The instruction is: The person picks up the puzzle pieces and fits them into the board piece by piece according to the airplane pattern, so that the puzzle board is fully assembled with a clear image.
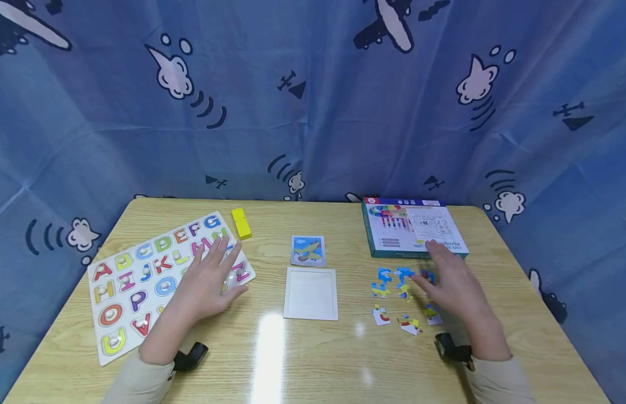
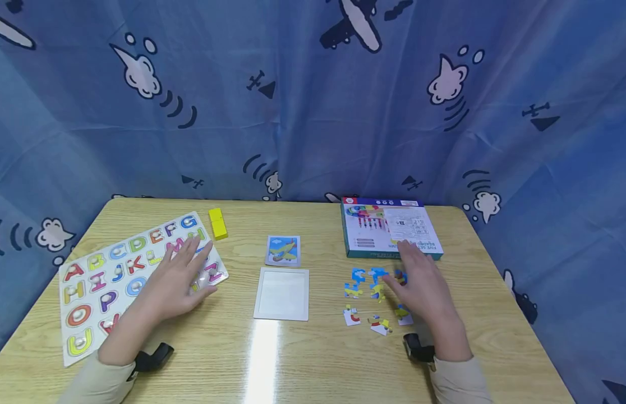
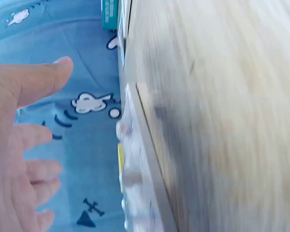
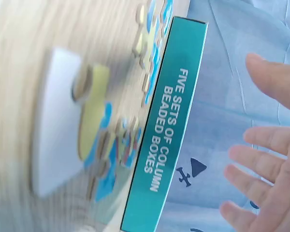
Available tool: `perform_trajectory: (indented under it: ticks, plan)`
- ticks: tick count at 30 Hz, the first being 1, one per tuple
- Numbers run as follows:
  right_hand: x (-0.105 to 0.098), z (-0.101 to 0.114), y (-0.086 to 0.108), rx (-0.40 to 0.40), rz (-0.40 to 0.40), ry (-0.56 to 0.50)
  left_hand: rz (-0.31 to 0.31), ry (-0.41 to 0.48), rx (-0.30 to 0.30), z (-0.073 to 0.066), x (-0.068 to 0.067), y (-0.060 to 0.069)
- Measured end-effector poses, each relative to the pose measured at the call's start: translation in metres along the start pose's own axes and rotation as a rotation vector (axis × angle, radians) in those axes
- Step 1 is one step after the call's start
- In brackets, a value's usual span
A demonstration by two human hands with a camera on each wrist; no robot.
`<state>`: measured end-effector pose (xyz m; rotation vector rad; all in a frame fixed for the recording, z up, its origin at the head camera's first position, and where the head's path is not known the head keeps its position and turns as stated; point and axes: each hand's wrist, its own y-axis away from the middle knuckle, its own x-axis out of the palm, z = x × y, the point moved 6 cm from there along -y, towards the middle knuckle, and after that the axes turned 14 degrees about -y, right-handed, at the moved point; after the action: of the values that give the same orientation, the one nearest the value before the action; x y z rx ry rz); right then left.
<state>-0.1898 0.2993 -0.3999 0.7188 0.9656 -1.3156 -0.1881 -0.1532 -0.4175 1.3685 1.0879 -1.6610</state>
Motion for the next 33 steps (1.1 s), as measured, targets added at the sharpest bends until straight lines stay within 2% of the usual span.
perform_trajectory:
  ticks: [4,8,13,19,27,33]
  plan:
    - [0.007,0.002,-0.001,0.031,0.05,-0.088,-0.034,0.117,0.084,-0.015,-0.001,-0.004]
    - [0.013,0.004,-0.002,0.039,0.073,-0.148,-0.036,0.274,0.142,-0.03,0.0,-0.01]
    - [0.018,0.008,-0.003,0.045,0.101,-0.225,0.031,0.42,0.177,-0.046,0.011,-0.019]
    - [0.023,0.013,-0.005,0.004,0.115,-0.301,0.118,0.586,0.211,-0.062,0.025,-0.03]
    - [0.036,0.013,-0.012,-0.015,0.175,-0.36,0.153,0.746,0.191,-0.073,0.041,-0.039]
    - [0.044,0.013,-0.016,-0.017,0.226,-0.376,0.156,0.785,0.151,-0.073,0.047,-0.039]
